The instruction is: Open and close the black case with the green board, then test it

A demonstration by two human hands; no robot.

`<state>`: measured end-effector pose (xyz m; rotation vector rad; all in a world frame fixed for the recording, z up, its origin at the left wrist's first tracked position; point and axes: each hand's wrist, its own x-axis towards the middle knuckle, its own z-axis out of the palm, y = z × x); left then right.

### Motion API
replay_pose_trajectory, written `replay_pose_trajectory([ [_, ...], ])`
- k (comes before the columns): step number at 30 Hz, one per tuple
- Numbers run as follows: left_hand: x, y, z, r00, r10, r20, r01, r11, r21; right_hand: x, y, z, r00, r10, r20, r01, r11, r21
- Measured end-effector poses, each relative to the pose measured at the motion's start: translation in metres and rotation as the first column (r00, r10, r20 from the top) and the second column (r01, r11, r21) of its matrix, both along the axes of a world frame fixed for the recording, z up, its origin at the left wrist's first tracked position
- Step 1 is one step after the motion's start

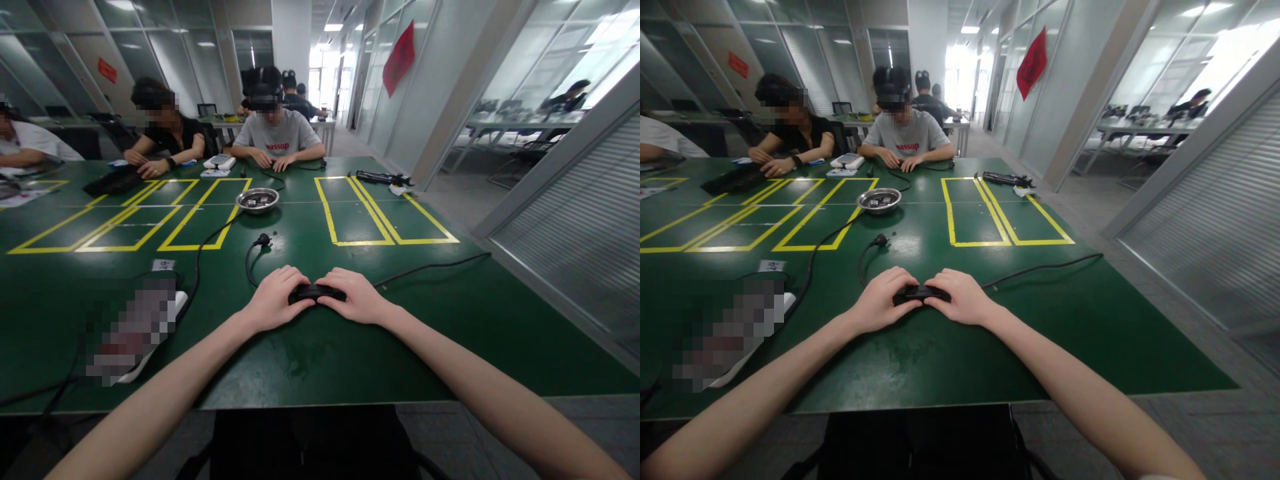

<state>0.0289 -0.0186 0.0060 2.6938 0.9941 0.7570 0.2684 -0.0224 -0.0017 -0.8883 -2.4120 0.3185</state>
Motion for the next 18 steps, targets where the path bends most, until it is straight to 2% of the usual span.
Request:
replay_pose_trajectory([
  [5,0.0022,-0.001,-0.0006,0.995,0.016,-0.095,-0.014,1.0,0.019,0.0004,-0.0003,0.0008,0.999,0.029,0.013,-0.031,0.992,0.12],
  [18,0.0003,0.0032,-0.0022,0.996,0.064,-0.056,-0.062,0.997,0.038,0.0051,0.0078,-0.0006,0.999,-0.026,0.046,0.025,0.999,0.031],
])
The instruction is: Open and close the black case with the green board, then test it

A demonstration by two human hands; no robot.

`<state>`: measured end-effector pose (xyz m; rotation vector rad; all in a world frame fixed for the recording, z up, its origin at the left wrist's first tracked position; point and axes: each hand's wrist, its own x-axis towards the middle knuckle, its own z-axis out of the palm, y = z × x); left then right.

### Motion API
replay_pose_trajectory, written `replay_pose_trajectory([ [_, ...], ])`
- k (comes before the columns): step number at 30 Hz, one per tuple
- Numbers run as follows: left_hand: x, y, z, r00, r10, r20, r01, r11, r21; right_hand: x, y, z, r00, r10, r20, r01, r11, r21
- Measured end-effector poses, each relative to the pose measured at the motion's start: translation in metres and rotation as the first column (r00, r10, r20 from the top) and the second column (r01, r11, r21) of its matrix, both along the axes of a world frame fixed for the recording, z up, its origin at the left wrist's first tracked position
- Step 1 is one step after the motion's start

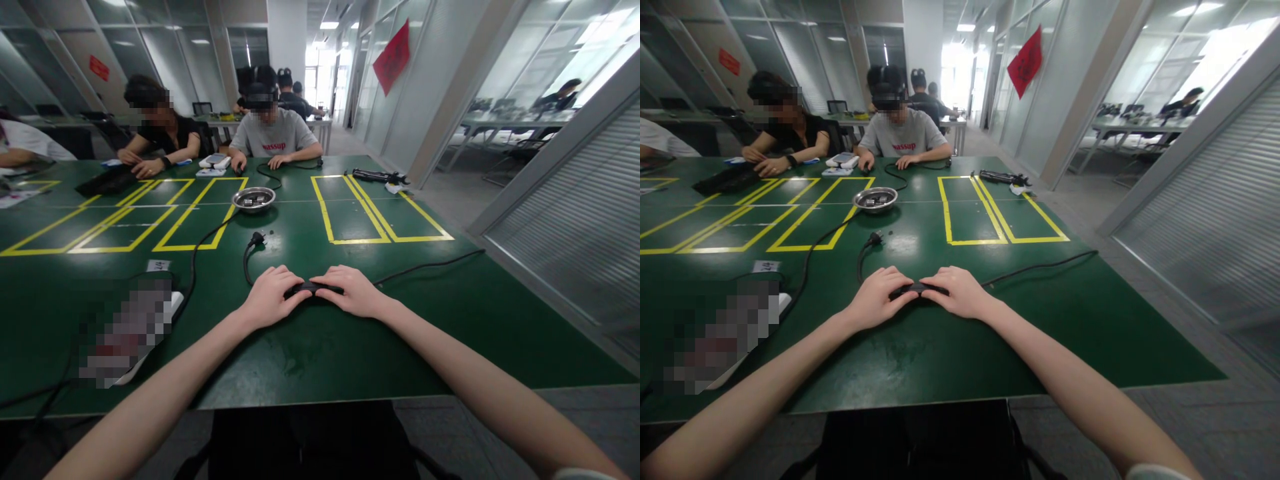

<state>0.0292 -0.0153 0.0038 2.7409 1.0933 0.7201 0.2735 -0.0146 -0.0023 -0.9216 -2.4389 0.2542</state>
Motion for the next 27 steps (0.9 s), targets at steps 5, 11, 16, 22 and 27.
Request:
replay_pose_trajectory([
  [5,-0.0014,0.003,-0.0013,0.999,0.004,0.037,-0.003,1.0,-0.012,0.001,0.0032,0.0024,0.996,-0.042,-0.073,0.034,0.994,-0.099],
  [11,-0.0044,0.003,-0.0022,0.994,-0.099,0.038,0.097,0.993,0.071,-0.0047,0.0026,0.003,0.962,-0.187,-0.201,0.158,0.976,-0.152],
  [16,-0.0067,0.0069,-0.0059,0.986,-0.165,-0.016,0.165,0.963,0.213,-0.0048,0.0007,0.0082,0.908,-0.212,-0.362,0.063,0.922,-0.381],
  [22,-0.0061,0.0065,-0.0023,0.983,-0.148,-0.11,0.176,0.925,0.336,-0.0008,0.0048,0.0084,0.895,-0.218,-0.39,-0.04,0.83,-0.556],
  [27,-0.0054,0.0052,-0.0023,0.973,-0.146,-0.18,0.196,0.933,0.302,-0.0013,0.0026,0.0047,0.958,-0.174,-0.23,0.05,0.886,-0.462],
])
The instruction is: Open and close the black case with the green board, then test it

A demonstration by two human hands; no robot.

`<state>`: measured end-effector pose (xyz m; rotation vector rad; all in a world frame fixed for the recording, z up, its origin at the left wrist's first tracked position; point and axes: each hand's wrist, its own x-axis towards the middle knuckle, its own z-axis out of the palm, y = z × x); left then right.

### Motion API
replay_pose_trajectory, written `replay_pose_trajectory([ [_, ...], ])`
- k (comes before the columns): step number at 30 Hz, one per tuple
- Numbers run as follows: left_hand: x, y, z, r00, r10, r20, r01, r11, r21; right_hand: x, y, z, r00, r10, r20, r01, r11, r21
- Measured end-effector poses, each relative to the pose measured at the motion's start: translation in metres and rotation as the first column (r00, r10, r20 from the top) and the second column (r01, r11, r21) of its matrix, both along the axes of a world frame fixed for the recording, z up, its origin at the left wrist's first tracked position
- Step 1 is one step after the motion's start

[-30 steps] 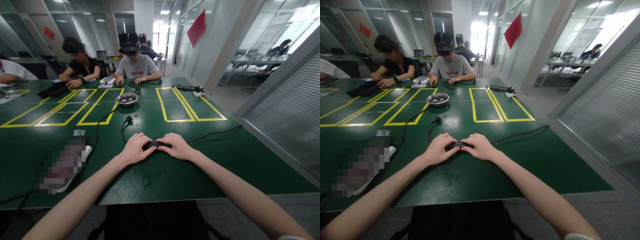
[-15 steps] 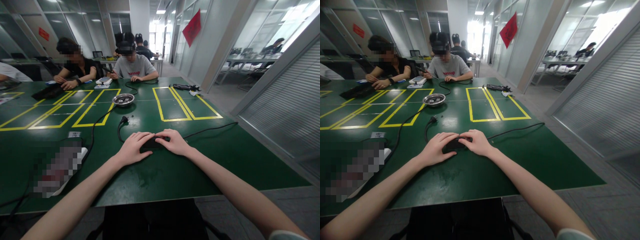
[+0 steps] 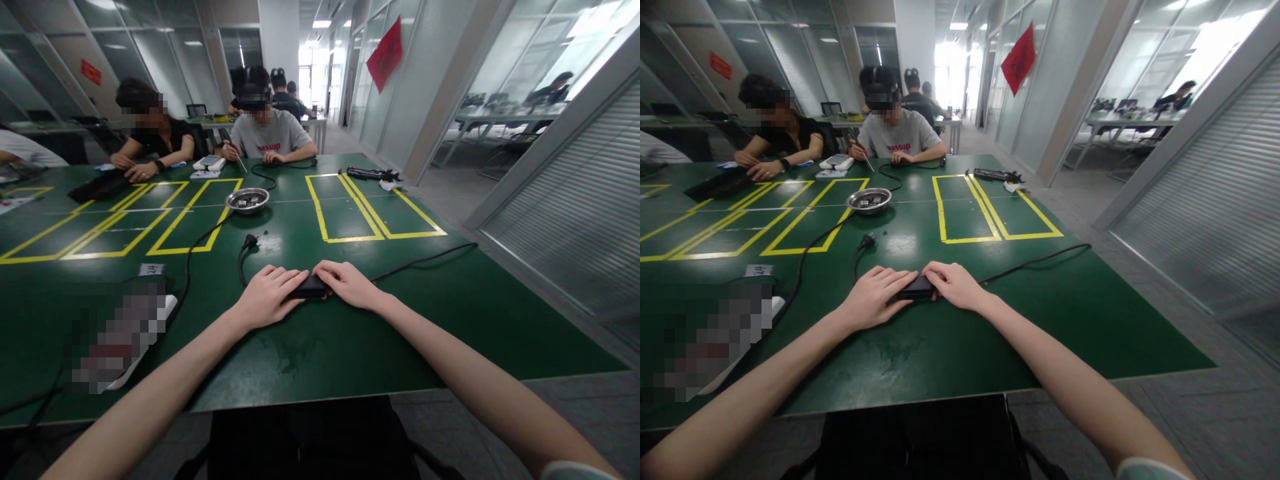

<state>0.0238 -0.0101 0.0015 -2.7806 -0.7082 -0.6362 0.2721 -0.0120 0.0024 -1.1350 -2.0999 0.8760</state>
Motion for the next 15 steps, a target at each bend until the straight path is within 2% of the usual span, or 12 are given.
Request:
replay_pose_trajectory([
  [2,-0.0004,0.0,0.0004,1.0,0.007,-0.007,-0.007,0.999,-0.033,-0.0001,-0.0029,0.0007,0.992,-0.011,0.123,-0.011,0.984,0.178],
  [4,-0.0009,-0.0005,0.0019,1.0,0.02,0.0,-0.02,0.996,-0.084,0.0007,-0.0056,0.0028,0.979,0.0,0.203,-0.074,0.931,0.357],
  [6,-0.0011,-0.0016,0.0039,0.999,0.033,0.01,-0.031,0.989,-0.145,0.0023,-0.0073,0.0051,0.965,0.037,0.261,-0.161,0.868,0.47],
  [9,0.0,-0.0036,0.0057,0.997,0.052,0.05,-0.041,0.979,-0.201,0.0052,-0.0078,0.0065,0.941,0.04,0.336,-0.229,0.806,0.546],
  [12,0.0032,-0.0057,0.0048,0.995,0.031,0.097,-0.01,0.979,-0.203,0.0074,-0.0072,0.0036,0.926,-0.002,0.377,-0.231,0.786,0.574],
  [15,0.0071,-0.0078,0.0034,0.997,0.0,0.083,0.016,0.982,-0.188,0.0085,-0.0063,-0.0019,0.923,-0.014,0.384,-0.234,0.772,0.591],
])
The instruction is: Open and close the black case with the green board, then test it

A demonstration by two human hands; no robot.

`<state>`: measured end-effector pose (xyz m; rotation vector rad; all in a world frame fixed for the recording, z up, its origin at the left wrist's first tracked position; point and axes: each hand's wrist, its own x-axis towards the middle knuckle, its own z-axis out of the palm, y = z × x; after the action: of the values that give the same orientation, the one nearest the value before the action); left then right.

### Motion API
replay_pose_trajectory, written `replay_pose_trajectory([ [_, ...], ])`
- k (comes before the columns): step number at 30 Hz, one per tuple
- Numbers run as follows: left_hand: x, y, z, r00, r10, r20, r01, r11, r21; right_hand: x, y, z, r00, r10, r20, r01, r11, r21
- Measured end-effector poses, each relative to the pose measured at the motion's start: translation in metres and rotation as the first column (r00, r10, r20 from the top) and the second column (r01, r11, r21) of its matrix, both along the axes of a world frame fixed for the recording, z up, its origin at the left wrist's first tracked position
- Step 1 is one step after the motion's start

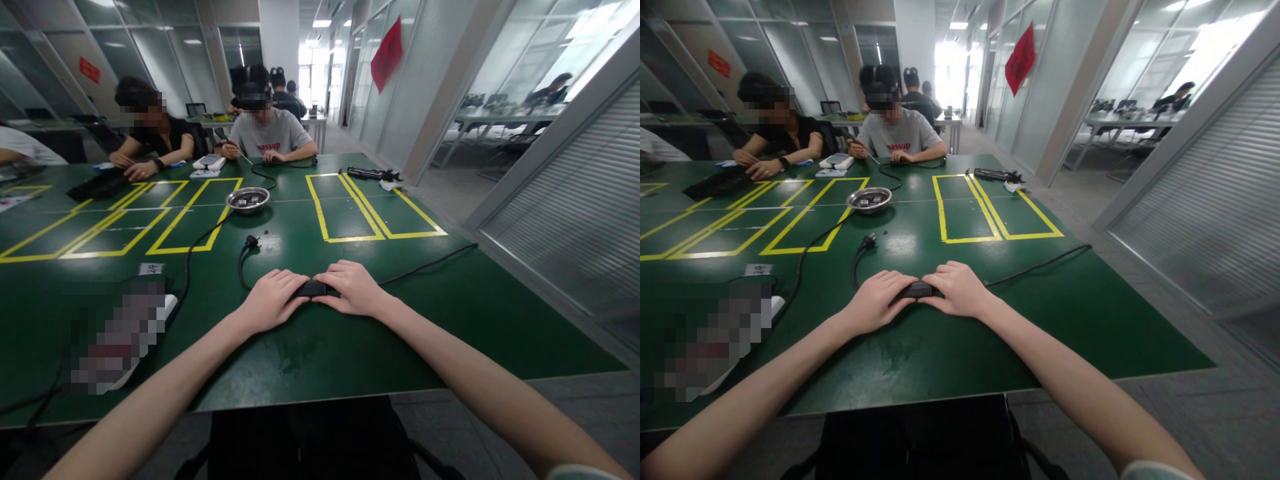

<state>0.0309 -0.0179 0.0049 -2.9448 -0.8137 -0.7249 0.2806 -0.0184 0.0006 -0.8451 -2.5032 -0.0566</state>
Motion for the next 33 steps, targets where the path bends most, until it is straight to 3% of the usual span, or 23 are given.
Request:
replay_pose_trajectory([
  [9,0.0,-0.002,0.002,1.0,0.025,0.004,-0.025,0.998,-0.064,-0.002,0.0,-0.002,0.991,0.063,-0.119,-0.063,0.998,0.009],
  [12,0.0,-0.002,0.001,1.0,0.024,0.003,-0.024,0.997,-0.07,-0.001,-0.002,0.002,0.985,0.039,-0.171,-0.057,0.993,-0.104],
  [14,0.0,-0.002,0.002,1.0,0.013,-0.012,-0.014,0.998,-0.066,0.0,-0.002,0.004,0.973,0.012,-0.229,-0.076,0.959,-0.272],
  [16,0.001,-0.003,0.003,1.0,-0.004,-0.019,0.003,0.999,-0.05,0.002,-0.002,0.005,0.95,-0.025,-0.312,-0.143,0.853,-0.502],
  [19,0.003,-0.005,0.004,1.0,-0.02,-0.005,0.02,1.0,-0.011,0.005,0.0,0.006,0.894,-0.086,-0.44,-0.332,0.531,-0.779],
  [21,0.004,-0.007,0.004,0.999,-0.033,-0.001,0.033,0.999,0.004,0.005,0.001,0.006,0.865,-0.117,-0.488,-0.425,0.345,-0.837],
  [23,0.005,-0.007,0.004,0.999,-0.045,0.001,0.045,0.999,0.009,0.004,0.0,0.006,0.851,-0.146,-0.505,-0.457,0.271,-0.847],
  [30,-0.001,-0.004,0.011,0.995,0.04,0.095,-0.047,0.996,0.075,0.001,0.002,0.009,0.747,-0.334,-0.576,-0.477,0.335,-0.813],
  [33,-0.006,-0.001,0.012,0.987,0.09,0.136,-0.106,0.988,0.114,0.01,0.008,0.01,0.625,-0.472,-0.622,-0.452,0.43,-0.781],
])
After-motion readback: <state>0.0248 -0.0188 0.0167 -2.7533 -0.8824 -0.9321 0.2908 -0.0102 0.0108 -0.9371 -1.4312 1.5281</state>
